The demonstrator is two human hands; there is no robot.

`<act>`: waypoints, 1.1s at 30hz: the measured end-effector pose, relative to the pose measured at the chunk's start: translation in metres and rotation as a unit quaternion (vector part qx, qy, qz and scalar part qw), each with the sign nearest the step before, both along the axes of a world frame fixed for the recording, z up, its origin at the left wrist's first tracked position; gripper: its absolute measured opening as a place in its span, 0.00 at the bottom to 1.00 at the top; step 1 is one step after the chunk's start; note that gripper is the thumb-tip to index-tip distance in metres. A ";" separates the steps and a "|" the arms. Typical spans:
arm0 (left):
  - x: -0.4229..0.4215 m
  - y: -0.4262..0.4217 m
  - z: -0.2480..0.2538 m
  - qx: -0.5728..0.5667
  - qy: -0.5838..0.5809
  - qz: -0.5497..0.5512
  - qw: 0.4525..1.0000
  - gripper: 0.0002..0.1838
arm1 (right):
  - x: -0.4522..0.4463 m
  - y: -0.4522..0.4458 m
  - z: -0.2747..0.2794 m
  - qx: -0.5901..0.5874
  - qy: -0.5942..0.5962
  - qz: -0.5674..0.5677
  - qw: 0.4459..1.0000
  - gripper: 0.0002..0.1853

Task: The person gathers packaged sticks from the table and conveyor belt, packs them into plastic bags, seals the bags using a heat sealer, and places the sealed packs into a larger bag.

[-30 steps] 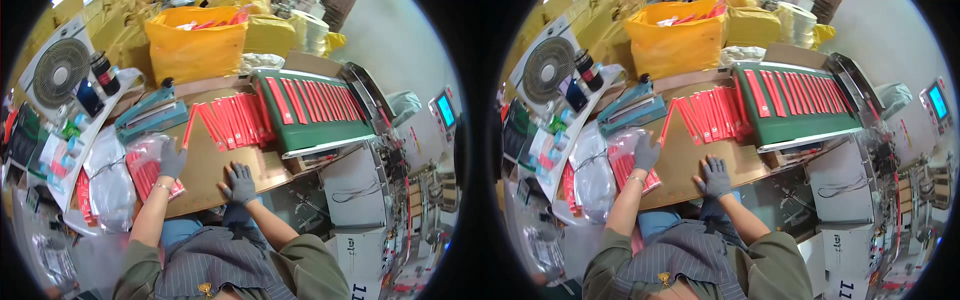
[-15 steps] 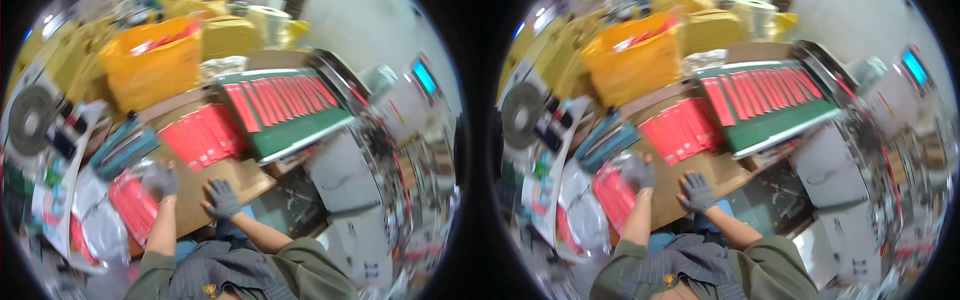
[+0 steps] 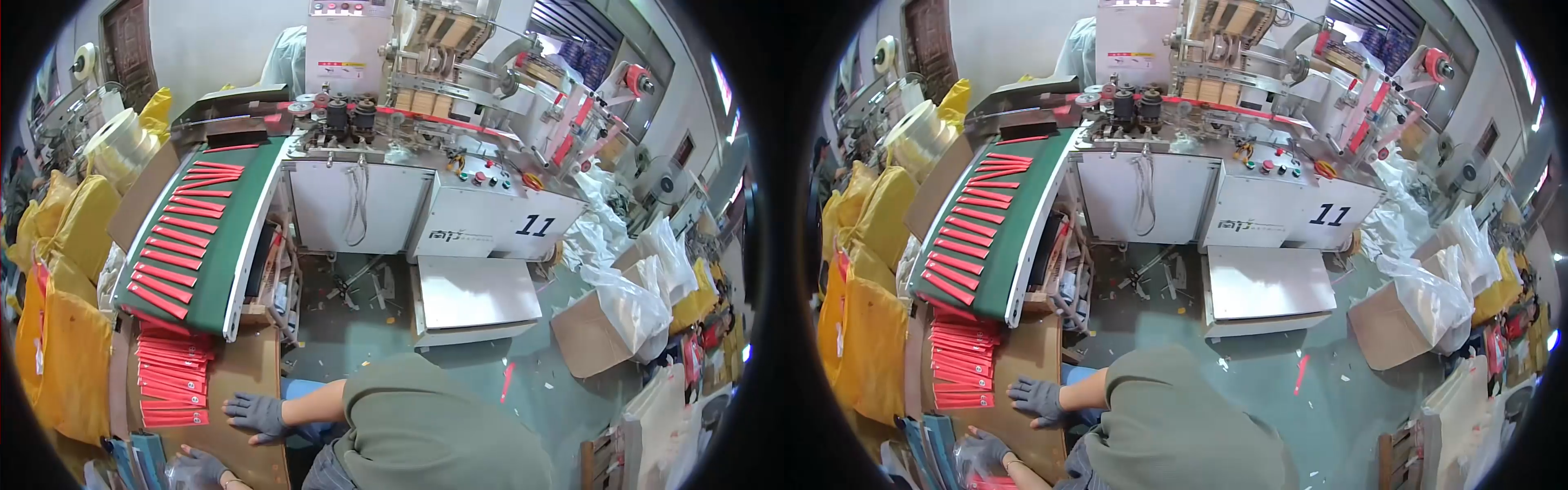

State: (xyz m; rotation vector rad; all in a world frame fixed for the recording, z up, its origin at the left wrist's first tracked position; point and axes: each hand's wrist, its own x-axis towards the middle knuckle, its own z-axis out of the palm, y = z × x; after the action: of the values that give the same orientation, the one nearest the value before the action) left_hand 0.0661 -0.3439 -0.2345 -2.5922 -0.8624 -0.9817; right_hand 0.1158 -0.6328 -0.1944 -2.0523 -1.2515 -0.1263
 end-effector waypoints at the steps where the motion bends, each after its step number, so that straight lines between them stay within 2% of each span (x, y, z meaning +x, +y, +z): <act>1: 0.000 0.000 0.001 -0.011 0.000 -0.002 1.000 0.24 | 0.000 0.001 -0.002 0.003 -0.005 0.001 1.000 0.38; 8: -0.002 -0.005 0.007 -0.076 -0.001 0.000 0.997 0.23 | 0.002 -0.001 0.000 0.005 0.000 0.011 1.000 0.39; 10: -0.009 -0.008 0.006 -0.089 -0.002 0.029 0.996 0.23 | 0.000 -0.003 0.007 -0.020 0.014 0.015 1.000 0.39; 12: -0.001 -0.015 0.008 -0.120 -0.036 0.018 0.992 0.22 | 0.003 -0.001 -0.002 -0.022 -0.008 0.022 0.999 0.38; 15: -0.005 -0.035 0.033 -0.114 0.001 0.056 0.992 0.25 | 0.002 -0.003 0.006 -0.033 -0.031 0.015 0.999 0.38; 20: -0.003 -0.017 0.003 -0.128 -0.008 0.043 0.991 0.23 | 0.002 -0.002 0.010 -0.054 -0.036 0.002 0.998 0.36; 23: -0.002 -0.028 0.016 -0.143 0.009 0.061 0.988 0.23 | 0.003 -0.002 0.008 -0.053 -0.034 0.003 0.998 0.36; 27: -0.002 -0.033 0.023 -0.126 -0.029 0.044 0.991 0.23 | 0.003 -0.003 0.011 -0.055 -0.022 0.011 0.998 0.36; 30: 0.004 -0.035 0.019 -0.126 -0.027 0.050 0.990 0.22 | 0.006 -0.006 0.013 -0.041 -0.013 0.012 0.999 0.36; 31: 0.002 -0.034 0.018 -0.135 -0.032 0.056 0.989 0.22 | 0.008 -0.009 0.014 0.003 0.017 0.016 1.000 0.36; 33: 0.008 -0.060 0.048 -0.180 0.023 0.101 0.978 0.22 | 0.015 -0.009 0.025 0.108 0.047 0.030 0.993 0.35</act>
State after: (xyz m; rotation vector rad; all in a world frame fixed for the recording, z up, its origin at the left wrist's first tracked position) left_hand 0.0742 -0.4034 -0.1861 -2.7257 -1.3722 -0.7648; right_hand 0.1306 -0.6422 -0.1694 -1.8140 -1.1871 -0.1298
